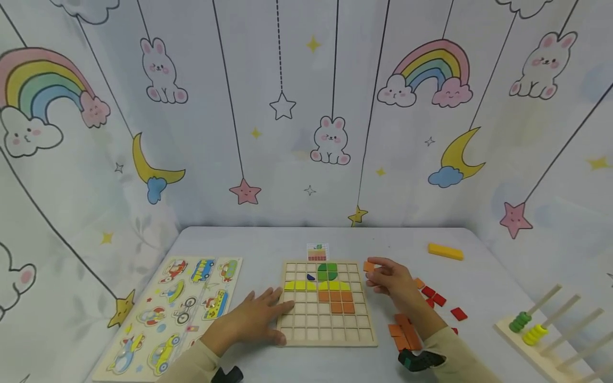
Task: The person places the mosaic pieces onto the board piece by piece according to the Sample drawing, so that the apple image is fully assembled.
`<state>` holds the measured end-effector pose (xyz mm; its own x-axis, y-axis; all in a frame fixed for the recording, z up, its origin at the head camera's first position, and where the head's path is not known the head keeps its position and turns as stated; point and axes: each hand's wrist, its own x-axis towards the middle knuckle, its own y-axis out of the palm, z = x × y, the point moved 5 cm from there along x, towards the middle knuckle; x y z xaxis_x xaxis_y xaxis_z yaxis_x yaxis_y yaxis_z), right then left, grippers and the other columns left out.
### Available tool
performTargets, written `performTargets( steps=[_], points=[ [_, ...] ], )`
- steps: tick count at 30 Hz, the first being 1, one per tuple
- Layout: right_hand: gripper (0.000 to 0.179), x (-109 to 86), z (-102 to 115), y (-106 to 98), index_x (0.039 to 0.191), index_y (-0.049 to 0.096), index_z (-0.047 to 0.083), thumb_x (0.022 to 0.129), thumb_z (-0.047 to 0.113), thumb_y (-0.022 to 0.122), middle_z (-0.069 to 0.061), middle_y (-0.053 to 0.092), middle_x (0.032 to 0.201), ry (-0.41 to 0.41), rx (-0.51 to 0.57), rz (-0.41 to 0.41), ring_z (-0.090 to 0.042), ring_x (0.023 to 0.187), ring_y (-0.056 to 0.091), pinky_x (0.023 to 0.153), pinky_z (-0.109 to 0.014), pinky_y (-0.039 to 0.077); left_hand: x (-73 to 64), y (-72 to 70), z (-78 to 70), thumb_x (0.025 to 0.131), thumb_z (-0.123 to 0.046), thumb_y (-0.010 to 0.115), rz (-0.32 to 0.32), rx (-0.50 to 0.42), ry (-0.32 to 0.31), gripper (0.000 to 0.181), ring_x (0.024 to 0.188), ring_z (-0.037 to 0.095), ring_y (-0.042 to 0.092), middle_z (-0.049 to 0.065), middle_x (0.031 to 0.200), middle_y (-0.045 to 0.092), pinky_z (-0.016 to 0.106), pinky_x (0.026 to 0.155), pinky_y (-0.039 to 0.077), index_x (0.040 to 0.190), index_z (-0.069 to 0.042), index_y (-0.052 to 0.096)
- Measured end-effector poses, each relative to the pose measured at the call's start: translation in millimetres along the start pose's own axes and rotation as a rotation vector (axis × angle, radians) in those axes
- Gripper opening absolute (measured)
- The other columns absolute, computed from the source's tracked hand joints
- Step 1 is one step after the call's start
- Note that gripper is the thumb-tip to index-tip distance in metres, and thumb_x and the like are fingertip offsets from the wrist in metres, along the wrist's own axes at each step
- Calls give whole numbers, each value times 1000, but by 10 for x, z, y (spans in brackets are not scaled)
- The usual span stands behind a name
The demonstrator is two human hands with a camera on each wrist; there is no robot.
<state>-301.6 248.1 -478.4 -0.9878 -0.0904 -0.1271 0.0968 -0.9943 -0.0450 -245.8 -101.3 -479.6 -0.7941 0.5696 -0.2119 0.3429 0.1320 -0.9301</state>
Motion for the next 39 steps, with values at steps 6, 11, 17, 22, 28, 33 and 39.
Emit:
performTargets(
  steps=[6, 11, 17, 22, 28, 33, 39],
  points=[
    [51, 16, -51, 321, 143, 57, 8, 95, 15, 73, -11, 60, 102, 15, 7, 45, -21, 77, 65, 71, -25, 59, 3, 21, 15, 82, -66, 71, 2, -7, -13, 81, 152, 40, 28, 13, 165, 33, 71, 117, 21, 153, -36, 47],
    [49, -32, -105, 666, 139, 61, 6, 94, 19, 75, -8, 58, 92, 5, -80, 148, -18, 69, 58, 61, -24, 53, 8, 33, 25, 82, -67, 70, 5, -3, -22, 81, 152, 39, 28, 12, 165, 33, 71, 118, 20, 153, -37, 46],
    [41, -75, -145, 993, 125, 73, 12, 85, 19, 82, 0, 53, 74, -55, -350, 220, -14, 61, 48, 51, -22, 40, 11, 23, 25, 82, -66, 71, -1, 4, -14, 80, 152, 39, 29, 12, 165, 34, 71, 117, 21, 153, -38, 47],
    [33, -128, -158, 1082, 115, 78, 22, 83, 22, 84, 1, 54, 76, -82, -630, 201, -16, 74, 50, 56, -25, 37, -4, 1, 15, 83, -66, 70, -7, -1, -3, 81, 152, 39, 28, 13, 165, 33, 70, 118, 20, 154, -36, 46],
    [36, -183, -120, 1117, 118, 77, 20, 82, 20, 85, 1, 55, 74, -105, -700, 211, -16, 73, 50, 54, -25, 36, -12, -24, 9, 84, -66, 69, -5, 3, -4, 81, 153, 39, 27, 13, 166, 31, 69, 118, 20, 154, -35, 45],
    [40, -192, -113, 1120, 122, 76, 20, 83, 22, 85, 1, 57, 78, -122, -731, 209, -16, 77, 50, 58, -26, 38, -18, -32, -2, 84, -65, 70, -4, -7, 2, 80, 152, 39, 28, 13, 166, 32, 70, 118, 21, 154, -34, 46],
    [42, -178, -96, 839, 127, 72, 16, 87, 26, 82, 1, 65, 90, -159, -701, 153, -16, 81, 53, 62, -27, 45, -16, -4, -9, 83, -64, 71, 0, -15, 0, 81, 152, 39, 28, 14, 165, 32, 70, 118, 21, 154, -34, 46]
  ],
)
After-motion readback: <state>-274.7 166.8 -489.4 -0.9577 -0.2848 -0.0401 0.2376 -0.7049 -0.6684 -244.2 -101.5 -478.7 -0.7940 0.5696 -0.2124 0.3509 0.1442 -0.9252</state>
